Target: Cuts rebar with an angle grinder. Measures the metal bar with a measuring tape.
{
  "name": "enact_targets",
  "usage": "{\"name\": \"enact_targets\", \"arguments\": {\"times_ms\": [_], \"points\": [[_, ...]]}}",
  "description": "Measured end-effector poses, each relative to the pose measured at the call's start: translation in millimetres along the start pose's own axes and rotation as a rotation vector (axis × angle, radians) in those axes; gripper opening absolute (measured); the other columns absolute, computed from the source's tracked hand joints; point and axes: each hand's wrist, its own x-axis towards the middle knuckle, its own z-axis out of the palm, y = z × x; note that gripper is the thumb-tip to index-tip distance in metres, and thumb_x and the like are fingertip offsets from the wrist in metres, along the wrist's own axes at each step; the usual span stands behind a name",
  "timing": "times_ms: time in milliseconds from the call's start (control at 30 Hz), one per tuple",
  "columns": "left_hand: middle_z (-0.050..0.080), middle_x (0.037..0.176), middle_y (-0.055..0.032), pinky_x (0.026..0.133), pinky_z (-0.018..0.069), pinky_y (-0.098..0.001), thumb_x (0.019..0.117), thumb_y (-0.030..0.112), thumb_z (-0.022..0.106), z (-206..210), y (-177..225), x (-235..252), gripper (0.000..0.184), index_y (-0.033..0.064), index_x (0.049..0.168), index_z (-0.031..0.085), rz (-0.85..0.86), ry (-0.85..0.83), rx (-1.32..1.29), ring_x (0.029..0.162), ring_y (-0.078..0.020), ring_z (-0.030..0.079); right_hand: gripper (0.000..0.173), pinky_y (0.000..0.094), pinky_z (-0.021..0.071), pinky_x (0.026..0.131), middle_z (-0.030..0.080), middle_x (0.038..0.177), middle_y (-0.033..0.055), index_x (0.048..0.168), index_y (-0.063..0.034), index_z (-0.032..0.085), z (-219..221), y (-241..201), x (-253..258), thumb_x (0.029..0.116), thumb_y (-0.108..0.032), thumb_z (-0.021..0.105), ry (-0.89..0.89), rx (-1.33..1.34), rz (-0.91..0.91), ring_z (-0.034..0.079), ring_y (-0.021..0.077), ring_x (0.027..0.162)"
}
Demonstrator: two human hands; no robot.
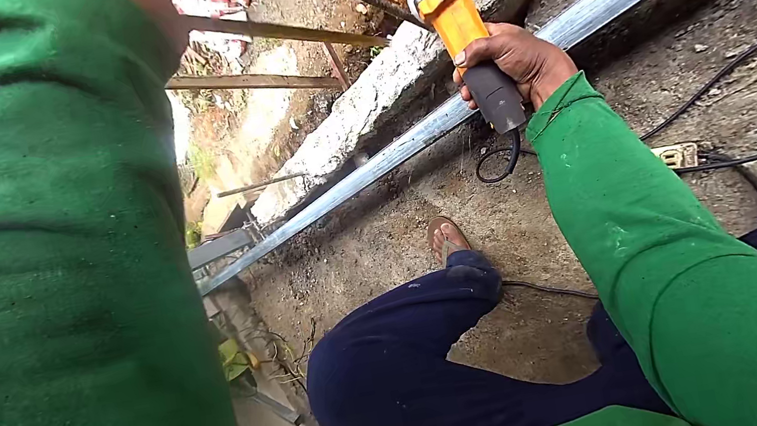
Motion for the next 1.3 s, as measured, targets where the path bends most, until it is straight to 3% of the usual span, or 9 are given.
{"name": "enact_targets", "arguments": {"times_ms": [100,200,233,300,433,567,767,967,1300], "points": [[0.065,0.091,-0.0349,0.076,0.047,-0.0744,0.0975,0.009,0.066,13,-40,-19,0.023,-0.0104,0.084,0.065,-0.051,-0.144,0.16,0.093,-0.0544,0.065,0.041,0.0407,0.0622,0.054,0.069,0.082,0.0139,0.131,-0.0085,0.048,0,-1,0,0.0935,-0.015,0.064,-0.001,0.002,0.01,0.07,0.0263,0.061],[0.066,0.102,-0.0325,0.081,0.0486,-0.0692,0.1005,0.012,0.06,39,-57,-38,0.024,-0.0111,0.103,0.066,-0.249,-0.153,-0.306,0.093,-0.046,0.065,0.044,0.0398,0.062,0.054,0.069,0.083,0.0135,0.131,-0.0085,0.047,-1,-2,1,0.0919,-0.016,0.065,-0.011,-0.02,0.012,0.07,0.0253,0.06],[0.065,0.104,-0.0232,0.077,0.0515,-0.0584,0.1035,0.022,0.055,35,-46,-51,0.029,-0.0023,0.116,0.065,-0.326,-0.209,-0.478,0.088,-0.0338,0.063,0.045,0.0399,0.062,0.054,0.069,0.084,0.0134,0.132,-0.0085,0.047,-2,-2,1,0.092,-0.016,0.065,-0.015,-0.029,0.012,0.07,0.0251,0.061],[0.063,0.089,-0.0026,0.061,0.0536,-0.0359,0.1044,0.041,0.051,34,-26,-66,0.033,0.0152,0.119,0.065,-0.419,-0.273,-0.815,0.066,-0.0132,0.059,0.045,0.04,0.0621,0.054,0.07,0.085,0.0139,0.133,-0.0081,0.047,0,-2,1,0.0921,-0.016,0.065,-0.009,-0.037,0.012,0.07,0.0253,0.061],[0.069,0.086,-0.0024,0.061,0.0587,-0.0363,0.1022,0.046,0.055,42,6,-53,0.035,0.0182,0.121,0.065,-0.349,-0.262,-1.384,0.067,-0.0164,0.067,0.046,0.041,0.0623,0.055,0.07,0.086,0.0134,0.134,-0.0098,0.045,3,-4,1,0.0927,-0.017,0.064,0.003,-0.056,0.017,0.07,0.0251,0.061],[0.069,0.084,-0.0034,0.059,0.0591,-0.0373,0.105,0.046,0.051,34,45,-33,0.036,0.016,0.115,0.067,-0.207,-0.227,-1.555,0.065,-0.0182,0.067,0.044,0.0405,0.0626,0.055,0.07,0.085,0.0128,0.132,-0.0096,0.046,6,-2,0,0.0921,-0.018,0.063,0.021,-0.091,0.003,0.07,0.0247,0.061],[0.065,0.086,-0.0057,0.062,0.0574,-0.042,0.1048,0.044,0.054,16,97,-18,0.033,0.0154,0.116,0.067,-0.089,-0.156,-1.475,0.07,-0.0202,0.065,0.049,0.0417,0.0621,0.055,0.069,0.085,0.0138,0.133,-0.009,0.046,11,-4,-5,0.0898,-0.016,0.067,0.054,-0.113,-0.002,0.069,0.0253,0.06],[0.065,0.108,-0.0107,0.085,0.0512,-0.0447,0.1091,0.036,0.047,2,118,-17,0.036,0.0087,0.119,0.067,0.067,-0.084,-1.127,0.094,-0.0204,0.063,0.05,0.0417,0.062,0.055,0.069,0.085,0.0147,0.134,-0.0075,0.044,12,-5,-5,0.0897,-0.014,0.066,0.047,-0.106,-0.002,0.069,0.0259,0.059],[0.068,0.102,-0.0193,0.085,0.0494,-0.0601,0.1112,0.035,0.035,-8,124,-20,0.046,0.0043,0.11,0.069,0.141,-0.045,-0.859,0.096,-0.0343,0.066,0.054,0.0431,0.0623,0.055,0.068,0.086,0.0165,0.135,-0.0068,0.044,12,-7,-4,0.0881,-0.014,0.069,0.036,-0.092,0.01,0.069,0.0277,0.06]]}}
